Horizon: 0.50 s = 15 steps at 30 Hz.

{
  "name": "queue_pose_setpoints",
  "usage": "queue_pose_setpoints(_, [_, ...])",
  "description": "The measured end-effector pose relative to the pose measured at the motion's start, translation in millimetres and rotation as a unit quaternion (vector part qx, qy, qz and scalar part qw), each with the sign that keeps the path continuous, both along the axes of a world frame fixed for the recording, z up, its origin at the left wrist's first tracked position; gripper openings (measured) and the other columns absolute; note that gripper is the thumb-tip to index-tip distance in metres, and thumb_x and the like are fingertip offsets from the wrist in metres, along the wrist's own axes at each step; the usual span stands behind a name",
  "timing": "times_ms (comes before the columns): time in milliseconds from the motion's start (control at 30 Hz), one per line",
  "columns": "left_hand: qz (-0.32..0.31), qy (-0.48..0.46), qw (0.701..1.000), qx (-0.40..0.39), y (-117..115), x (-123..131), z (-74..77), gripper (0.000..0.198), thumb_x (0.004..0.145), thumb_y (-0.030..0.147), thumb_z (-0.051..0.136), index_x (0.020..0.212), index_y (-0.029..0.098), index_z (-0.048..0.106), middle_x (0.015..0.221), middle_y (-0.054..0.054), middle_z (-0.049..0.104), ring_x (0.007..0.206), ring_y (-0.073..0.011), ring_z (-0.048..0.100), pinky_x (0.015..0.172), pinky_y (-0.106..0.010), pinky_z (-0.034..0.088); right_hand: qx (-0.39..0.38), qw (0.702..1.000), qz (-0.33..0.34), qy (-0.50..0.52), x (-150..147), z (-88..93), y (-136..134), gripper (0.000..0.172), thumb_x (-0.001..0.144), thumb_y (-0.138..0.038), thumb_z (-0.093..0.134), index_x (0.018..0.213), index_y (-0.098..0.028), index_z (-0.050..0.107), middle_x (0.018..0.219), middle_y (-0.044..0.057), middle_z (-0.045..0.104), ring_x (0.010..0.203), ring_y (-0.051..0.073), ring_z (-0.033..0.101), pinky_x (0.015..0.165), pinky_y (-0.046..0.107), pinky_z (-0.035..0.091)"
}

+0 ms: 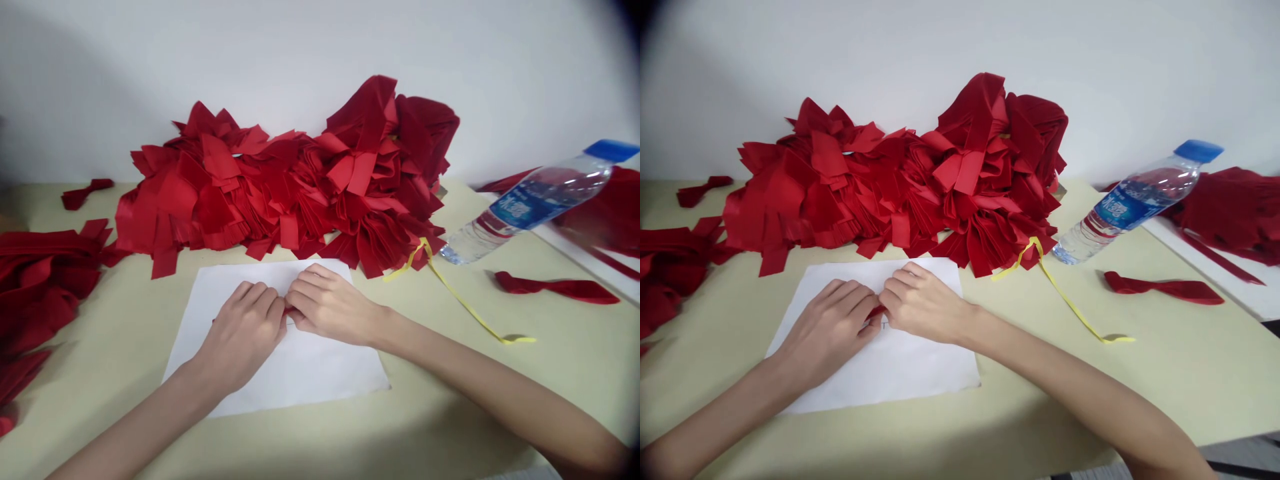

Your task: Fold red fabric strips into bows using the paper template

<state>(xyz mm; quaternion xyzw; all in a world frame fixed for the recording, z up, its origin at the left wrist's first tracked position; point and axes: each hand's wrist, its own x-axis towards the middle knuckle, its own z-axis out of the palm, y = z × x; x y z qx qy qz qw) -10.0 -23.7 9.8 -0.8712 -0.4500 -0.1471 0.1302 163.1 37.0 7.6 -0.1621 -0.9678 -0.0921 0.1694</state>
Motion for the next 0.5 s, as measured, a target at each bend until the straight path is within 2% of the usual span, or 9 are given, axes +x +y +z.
queue_pose_setpoints(100, [-0.018, 0.018, 0.999, 0.026, 0, 0, 0.5, 0.022, 0.077, 0.003, 0.045, 0.066, 0.013, 0.06, 0.065, -0.006, 0.059, 0.063, -0.0207, 0.051, 0.062, -0.036, 0.04, 0.0, 1.0, -0.007, 0.018, 1, -1.0, 0, 0.023, 0.088, -0.017, 0.041, 0.075, -0.013, 0.059, 0.072, 0.005, 0.057, 0.071, 0.016, 0.046, 0.074, 0.031, 0.034])
queue_pose_setpoints(200, [-0.016, -0.014, 0.999, 0.024, 1, -1, -1.3, 0.022, 0.078, 0.004, 0.045, 0.063, 0.014, 0.059, 0.063, -0.005, 0.059, 0.062, -0.0195, 0.051, 0.06, -0.034, 0.04, -0.008, 1.0, -0.016, 0.017, 0, 0.1, -2, 0.024, 0.089, -0.018, 0.04, 0.075, -0.013, 0.059, 0.073, 0.005, 0.058, 0.072, 0.017, 0.047, 0.076, 0.032, 0.036])
queue_pose_setpoints(267, [-0.002, -0.054, 0.999, -0.001, 2, -2, -4.1, 0.021, 0.077, 0.005, 0.046, 0.061, 0.015, 0.057, 0.061, -0.004, 0.059, 0.061, -0.0185, 0.051, 0.061, -0.034, 0.041, -0.024, 0.999, -0.018, 0.012, 0, 2.8, -5, 0.024, 0.091, -0.019, 0.039, 0.08, -0.013, 0.06, 0.077, 0.006, 0.059, 0.076, 0.017, 0.049, 0.079, 0.033, 0.037])
queue_pose_setpoints(367, [0.03, -0.117, 0.991, -0.055, 4, -6, -6.7, 0.018, 0.075, 0.008, 0.047, 0.062, 0.017, 0.056, 0.063, -0.003, 0.06, 0.064, -0.0181, 0.052, 0.065, -0.034, 0.043, -0.057, 0.998, -0.018, 0.032, 7, 10.0, -14, 0.021, 0.091, -0.02, 0.04, 0.1, -0.012, 0.058, 0.099, 0.009, 0.061, 0.094, 0.019, 0.05, 0.09, 0.037, 0.037])
queue_pose_setpoints(433, [0.049, -0.167, 0.981, -0.088, 4, -8, -5.1, 0.016, 0.073, 0.01, 0.048, 0.062, 0.018, 0.055, 0.065, -0.003, 0.062, 0.065, -0.0181, 0.054, 0.066, -0.033, 0.044, -0.073, 0.995, -0.03, 0.052, 19, 15.6, -21, 0.025, 0.09, -0.02, 0.043, 0.112, -0.012, 0.053, 0.112, 0.01, 0.058, 0.107, 0.022, 0.047, 0.096, 0.04, 0.036])
queue_pose_setpoints(500, [0.069, -0.224, 0.965, -0.12, 3, -10, -1.0, 0.014, 0.072, 0.011, 0.05, 0.061, 0.019, 0.053, 0.065, -0.001, 0.062, 0.065, -0.0171, 0.054, 0.065, -0.032, 0.044, -0.086, 0.993, -0.054, 0.06, 38, 20.3, -27, 0.028, 0.089, -0.02, 0.045, 0.116, -0.014, 0.052, 0.114, 0.01, 0.058, 0.111, 0.023, 0.047, 0.096, 0.041, 0.038])
